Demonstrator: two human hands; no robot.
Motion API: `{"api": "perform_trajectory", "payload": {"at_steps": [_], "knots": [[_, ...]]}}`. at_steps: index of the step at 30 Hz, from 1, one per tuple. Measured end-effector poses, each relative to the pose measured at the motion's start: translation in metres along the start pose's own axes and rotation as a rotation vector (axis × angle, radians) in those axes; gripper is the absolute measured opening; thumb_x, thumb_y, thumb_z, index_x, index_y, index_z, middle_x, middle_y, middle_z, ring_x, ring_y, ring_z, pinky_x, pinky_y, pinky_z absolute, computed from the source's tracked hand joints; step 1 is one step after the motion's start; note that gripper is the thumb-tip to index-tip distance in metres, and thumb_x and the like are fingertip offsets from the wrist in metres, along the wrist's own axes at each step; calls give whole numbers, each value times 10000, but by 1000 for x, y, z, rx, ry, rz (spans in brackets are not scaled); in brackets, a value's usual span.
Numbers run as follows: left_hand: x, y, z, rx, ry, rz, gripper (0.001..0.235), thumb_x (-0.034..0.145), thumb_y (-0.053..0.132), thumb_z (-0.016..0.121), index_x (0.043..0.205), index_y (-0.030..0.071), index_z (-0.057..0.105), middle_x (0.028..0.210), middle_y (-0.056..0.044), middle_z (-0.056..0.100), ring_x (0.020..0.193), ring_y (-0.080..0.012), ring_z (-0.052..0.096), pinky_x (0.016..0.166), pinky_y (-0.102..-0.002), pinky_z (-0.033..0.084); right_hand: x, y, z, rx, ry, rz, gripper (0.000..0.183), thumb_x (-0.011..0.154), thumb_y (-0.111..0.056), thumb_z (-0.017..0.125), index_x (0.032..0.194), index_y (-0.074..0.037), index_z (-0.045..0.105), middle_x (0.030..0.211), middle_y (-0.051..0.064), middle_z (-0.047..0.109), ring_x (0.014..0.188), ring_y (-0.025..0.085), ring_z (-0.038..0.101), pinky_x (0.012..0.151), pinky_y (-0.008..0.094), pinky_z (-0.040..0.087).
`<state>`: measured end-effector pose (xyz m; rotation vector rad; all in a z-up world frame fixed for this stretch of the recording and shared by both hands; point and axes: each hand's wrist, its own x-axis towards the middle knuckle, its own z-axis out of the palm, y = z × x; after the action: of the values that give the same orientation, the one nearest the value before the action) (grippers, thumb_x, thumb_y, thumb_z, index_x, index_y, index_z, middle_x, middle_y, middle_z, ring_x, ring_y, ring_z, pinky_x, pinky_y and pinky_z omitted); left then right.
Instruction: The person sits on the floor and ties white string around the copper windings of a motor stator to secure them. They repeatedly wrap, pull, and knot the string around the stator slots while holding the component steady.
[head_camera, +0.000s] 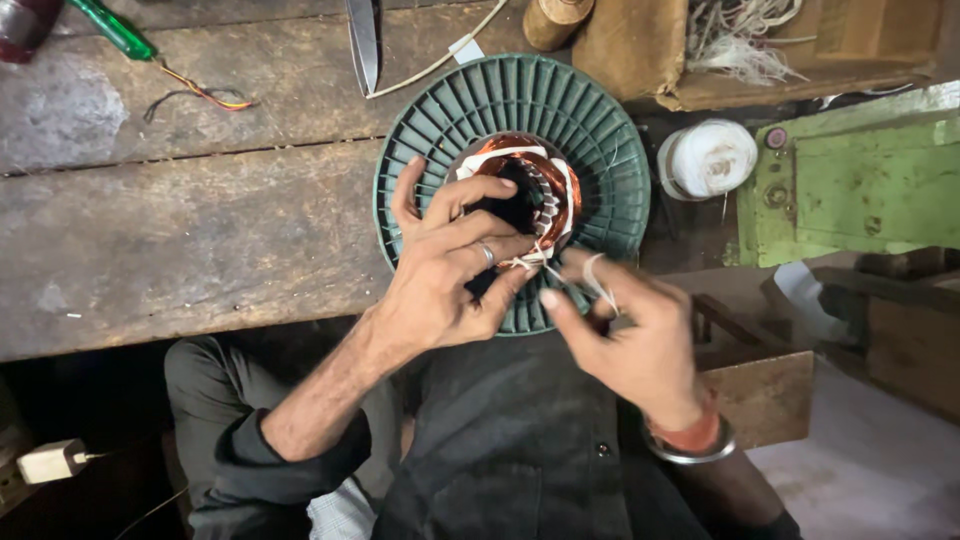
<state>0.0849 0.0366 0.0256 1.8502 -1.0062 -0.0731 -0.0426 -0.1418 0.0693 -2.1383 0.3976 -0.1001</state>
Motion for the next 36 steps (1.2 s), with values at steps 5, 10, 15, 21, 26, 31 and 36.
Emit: {"api": "perform_trajectory", "payload": {"at_steps": [5, 10, 15, 21, 26, 31, 36], "knots": [[0, 1, -3, 12, -14, 27, 223, 851, 236, 850, 1057, 165, 803, 996, 47, 709, 1330, -206, 556, 1234, -617, 44, 5, -2, 3, -354, 32, -366, 91, 885, -36, 794, 913, -27, 709, 704, 51, 559, 553, 178, 552, 536, 325, 444], [-2, 0, -7, 16, -50, 41, 224, 861, 240, 831, 1067, 157, 804, 1014, 35, 703, 1355, -221, 541, 1231, -635, 21, 32, -36, -16, -387, 43, -561, 140, 889, -34, 799, 891, -35, 659, 749, 59, 568, 595, 210, 575, 559, 349, 456], [-1, -3, -5, 16, -52, 28, 207, 841, 249, 827, 1022, 156, 796, 1021, 12, 701, 1366, -228, 537, 1237, -629, 27, 68, -45, -10, -205, -47, -430, 142, 897, -25, 800, 914, 3, 662, 739, 77, 569, 582, 182, 533, 534, 318, 404], [4, -2, -5, -39, -49, 35, 230, 835, 263, 843, 1037, 160, 804, 970, 20, 683, 1332, -217, 547, 1253, -663, 41, 12, 7, -21, -96, 27, -241, 94, 863, -26, 785, 862, -25, 691, 632, 11, 514, 513, 88, 420, 501, 265, 322], [1, -1, 0, -11, -23, 20, 210, 845, 250, 851, 1026, 156, 798, 949, 23, 681, 1332, -220, 558, 1263, -650, 55, -1, 39, -19, -81, 14, -104, 158, 842, -47, 827, 834, -31, 670, 612, 8, 494, 510, 121, 394, 481, 266, 306], [-1, 3, 4, 8, -17, 17, 192, 848, 251, 851, 1008, 160, 796, 947, 23, 685, 1329, -232, 554, 1245, -615, 46, 17, 7, -25, -326, 52, -592, 297, 844, -74, 884, 792, -77, 592, 681, 28, 522, 543, 171, 493, 516, 311, 396], [0, 2, 2, -21, 7, 33, 176, 862, 255, 846, 984, 144, 783, 997, -1, 699, 1346, -248, 546, 1254, -598, 59, 41, -9, -42, -512, -4, -858, 306, 789, -92, 931, 728, -70, 632, 612, 8, 481, 487, 156, 464, 455, 340, 326]]}}
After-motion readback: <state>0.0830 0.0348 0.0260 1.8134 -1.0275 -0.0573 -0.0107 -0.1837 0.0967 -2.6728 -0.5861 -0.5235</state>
